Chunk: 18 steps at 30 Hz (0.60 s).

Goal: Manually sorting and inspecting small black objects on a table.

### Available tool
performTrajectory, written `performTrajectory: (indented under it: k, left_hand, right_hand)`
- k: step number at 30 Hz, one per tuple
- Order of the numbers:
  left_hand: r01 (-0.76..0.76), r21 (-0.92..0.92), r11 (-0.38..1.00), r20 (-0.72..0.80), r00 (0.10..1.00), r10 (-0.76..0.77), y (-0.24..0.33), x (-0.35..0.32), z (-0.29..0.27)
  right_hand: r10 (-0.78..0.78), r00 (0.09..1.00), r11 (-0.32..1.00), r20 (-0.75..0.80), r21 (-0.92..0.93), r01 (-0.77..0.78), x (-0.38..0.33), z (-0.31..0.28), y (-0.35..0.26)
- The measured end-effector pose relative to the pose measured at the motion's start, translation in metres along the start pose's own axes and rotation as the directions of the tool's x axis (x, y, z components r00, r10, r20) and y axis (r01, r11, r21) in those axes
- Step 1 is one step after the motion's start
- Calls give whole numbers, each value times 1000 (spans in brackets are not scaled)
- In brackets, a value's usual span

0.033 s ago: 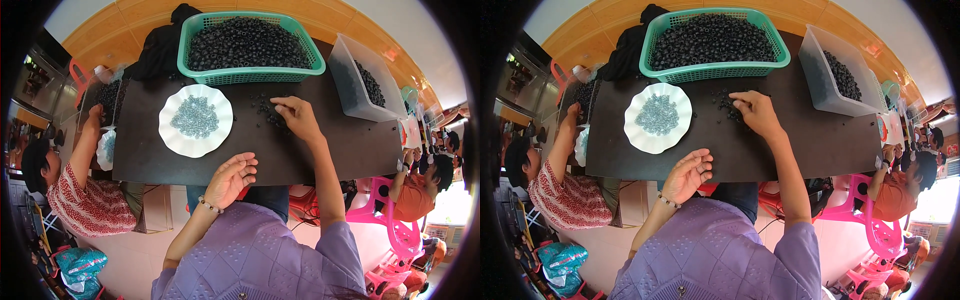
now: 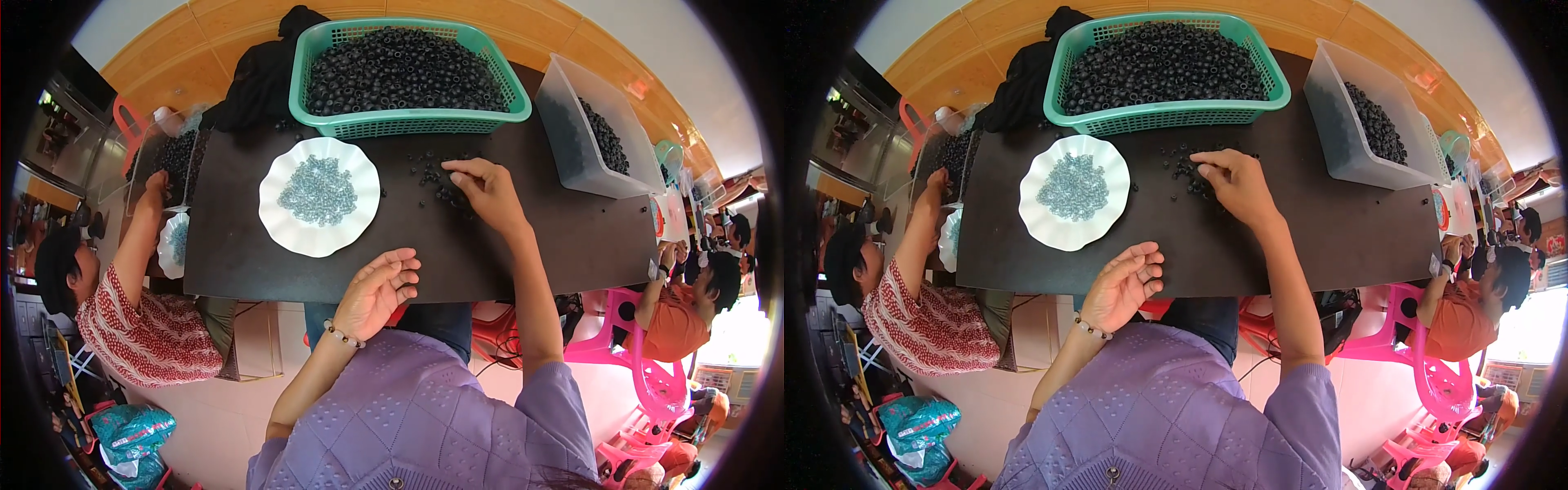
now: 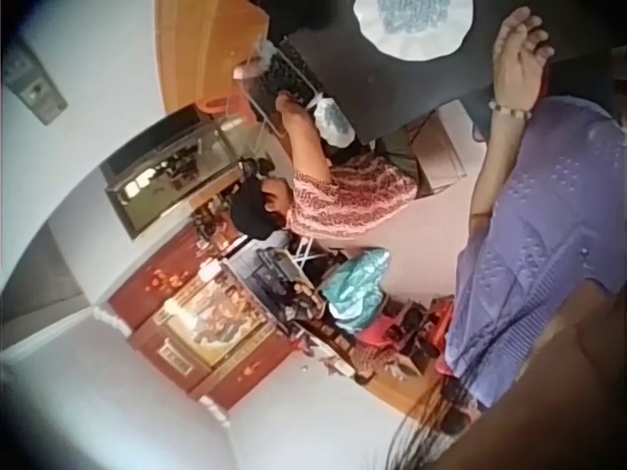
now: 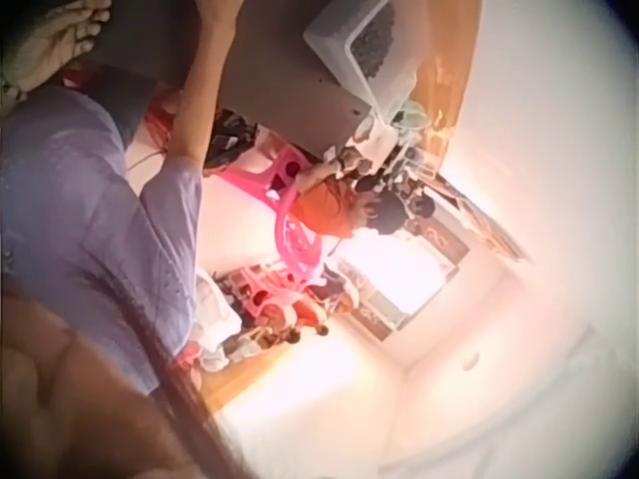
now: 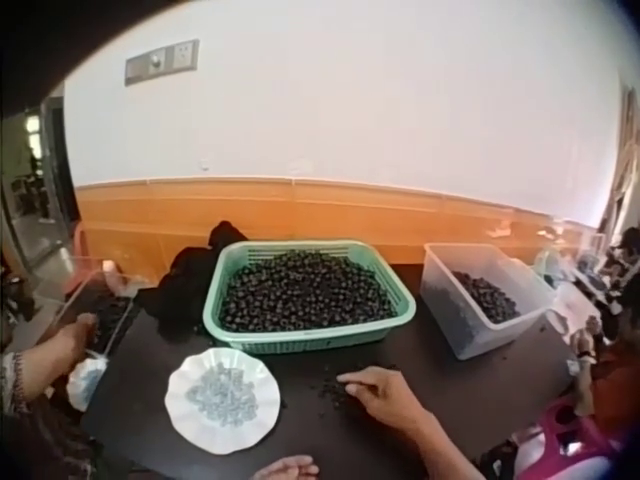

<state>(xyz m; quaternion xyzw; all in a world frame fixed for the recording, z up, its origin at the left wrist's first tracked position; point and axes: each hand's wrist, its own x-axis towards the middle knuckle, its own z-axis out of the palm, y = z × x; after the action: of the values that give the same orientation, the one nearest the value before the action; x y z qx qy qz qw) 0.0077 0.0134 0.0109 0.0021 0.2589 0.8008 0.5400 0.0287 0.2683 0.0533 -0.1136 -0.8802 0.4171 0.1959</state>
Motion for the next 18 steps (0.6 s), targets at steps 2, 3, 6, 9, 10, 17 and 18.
performTrajectory:
  k: [2,3,6,9,10,17,18]
  left_hand:
    - [-6,-2,1000,-21,1000,6,0,0,1]
    - [-6,-2,1000,-24,1000,5,-1,0,3]
    - [-8,17,1000,-85,996,10,1,-2,10]
    - [16,54,998,-107,994,-10,2,-4,19]
    - [12,61,998,-86,996,-7,2,-4,21]
    - [-39,54,998,12,999,39,3,-10,33]
    - [-40,53,998,9,999,39,3,-11,32]
  right_hand:
    - [105,992,972,73,203,-118,-9,-7,-13]
    - [106,991,971,75,205,-120,-15,-7,-18]
    - [149,977,849,152,487,-206,-34,-4,-38]
    - [46,990,773,133,623,-120,-54,6,-55]
    - [48,989,769,138,626,-125,-59,10,-57]
    - [-68,993,827,101,562,-1,-79,21,-72]
    - [-84,991,837,102,546,15,-81,23,-72]
